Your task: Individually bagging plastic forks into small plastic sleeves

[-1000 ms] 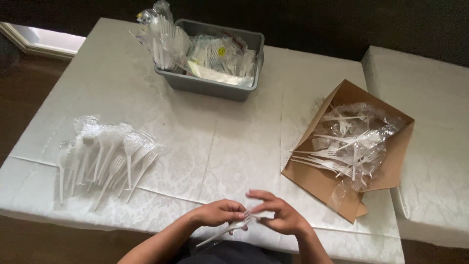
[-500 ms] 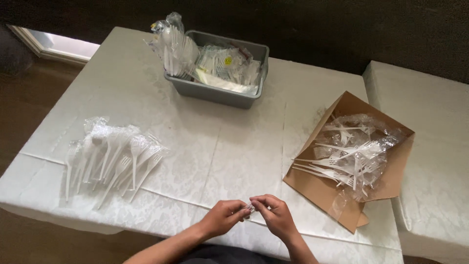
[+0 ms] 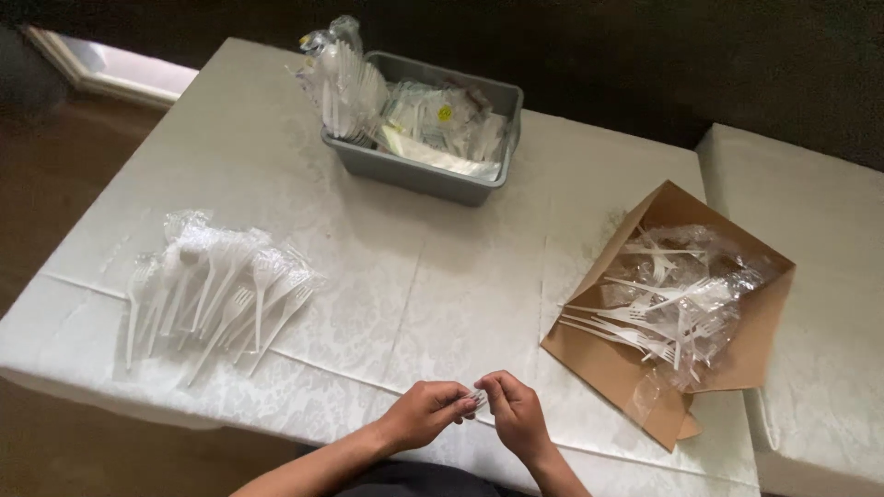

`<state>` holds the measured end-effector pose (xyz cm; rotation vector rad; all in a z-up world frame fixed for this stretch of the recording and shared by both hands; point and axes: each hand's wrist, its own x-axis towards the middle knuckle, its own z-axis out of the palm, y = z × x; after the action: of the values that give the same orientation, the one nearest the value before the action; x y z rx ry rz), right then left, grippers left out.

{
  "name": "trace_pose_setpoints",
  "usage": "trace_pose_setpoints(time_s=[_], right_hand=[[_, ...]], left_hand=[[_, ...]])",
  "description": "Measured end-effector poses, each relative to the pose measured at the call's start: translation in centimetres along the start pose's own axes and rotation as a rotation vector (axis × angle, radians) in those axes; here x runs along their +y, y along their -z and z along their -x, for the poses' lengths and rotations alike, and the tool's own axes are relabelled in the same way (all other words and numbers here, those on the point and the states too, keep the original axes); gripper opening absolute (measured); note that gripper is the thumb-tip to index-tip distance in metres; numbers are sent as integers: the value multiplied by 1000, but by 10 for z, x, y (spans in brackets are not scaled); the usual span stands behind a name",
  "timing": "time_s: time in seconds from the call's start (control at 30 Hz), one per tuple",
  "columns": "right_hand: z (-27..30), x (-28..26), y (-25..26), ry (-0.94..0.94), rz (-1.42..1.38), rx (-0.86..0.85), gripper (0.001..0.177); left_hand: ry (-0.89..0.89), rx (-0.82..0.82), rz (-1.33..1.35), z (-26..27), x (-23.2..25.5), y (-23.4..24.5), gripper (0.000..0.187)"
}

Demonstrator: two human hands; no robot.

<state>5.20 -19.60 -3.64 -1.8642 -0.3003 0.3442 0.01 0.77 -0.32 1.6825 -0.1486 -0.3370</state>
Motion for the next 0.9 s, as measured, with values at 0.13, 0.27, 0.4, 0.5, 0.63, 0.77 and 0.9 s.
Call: trace_pose_setpoints(time_s=[0.13,0.27,0.4,0.5,0.63,0.77,0.9], right_hand=[[2,-1,-9,75,46,54,31],[-5,40,-6,229,52,186,38],[-18,13,21,161,9,327,57],[-14,2,17,260,89,134,68],[-13,36,10,360,353,-90,42],[-3,9,-3,515,256,-27,49],[0,11,-1,472,49,-16,55]], left_hand=[[-10,9,-29,8,7,8,22],[-96,10,-86,17,0,12,22],[-78,85,-10,22,-22,21,22],[-69,92,-67,24,-21,20,24],[-279,144,-119,22,-32,13,20],[-392,203,-106,34,-28,21,17],[-443,295,-290,41,-50,40,13]])
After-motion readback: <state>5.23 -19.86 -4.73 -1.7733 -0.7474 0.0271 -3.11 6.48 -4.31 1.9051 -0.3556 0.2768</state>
